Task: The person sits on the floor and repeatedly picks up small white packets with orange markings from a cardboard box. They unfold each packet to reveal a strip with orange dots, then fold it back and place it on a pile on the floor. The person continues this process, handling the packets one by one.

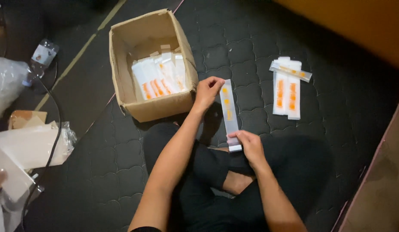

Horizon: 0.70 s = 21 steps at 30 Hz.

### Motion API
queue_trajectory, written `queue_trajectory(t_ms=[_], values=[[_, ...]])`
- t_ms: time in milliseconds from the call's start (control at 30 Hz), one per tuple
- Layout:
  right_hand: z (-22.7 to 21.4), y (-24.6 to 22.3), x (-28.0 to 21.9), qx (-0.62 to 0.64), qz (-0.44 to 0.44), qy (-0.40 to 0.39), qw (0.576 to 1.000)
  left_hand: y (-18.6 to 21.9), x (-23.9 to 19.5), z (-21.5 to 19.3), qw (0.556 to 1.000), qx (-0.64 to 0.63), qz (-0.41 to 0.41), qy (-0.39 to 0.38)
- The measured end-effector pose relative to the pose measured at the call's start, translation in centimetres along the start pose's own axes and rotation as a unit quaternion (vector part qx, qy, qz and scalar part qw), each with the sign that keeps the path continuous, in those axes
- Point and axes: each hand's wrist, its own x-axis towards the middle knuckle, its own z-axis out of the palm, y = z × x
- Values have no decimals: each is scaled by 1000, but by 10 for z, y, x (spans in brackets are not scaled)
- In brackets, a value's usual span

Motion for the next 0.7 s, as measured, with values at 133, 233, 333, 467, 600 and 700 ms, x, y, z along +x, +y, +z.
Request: queue_trajectory(t_ms=[133,233,333,467,600,700], values=[[4,4,-1,-7,16,11,1000,15,-12,-1,1000,-26,9,-3],[6,5,0,22,11,15,1000,21,-12,-5,999,-37,21,-3],[8,13,1,3,8,21,1000,11,-11,-9,999,-34,12,1],[12,5,-6,-16,8,22,1000,16,-20,-11,999,-29,16,4],[15,4,-14,-8,-10,16,1000,23,-27,-8,998,-54,12,6],[15,1,-16,0,-17,19,1000,34,-34,-8,999,-43,7,14]])
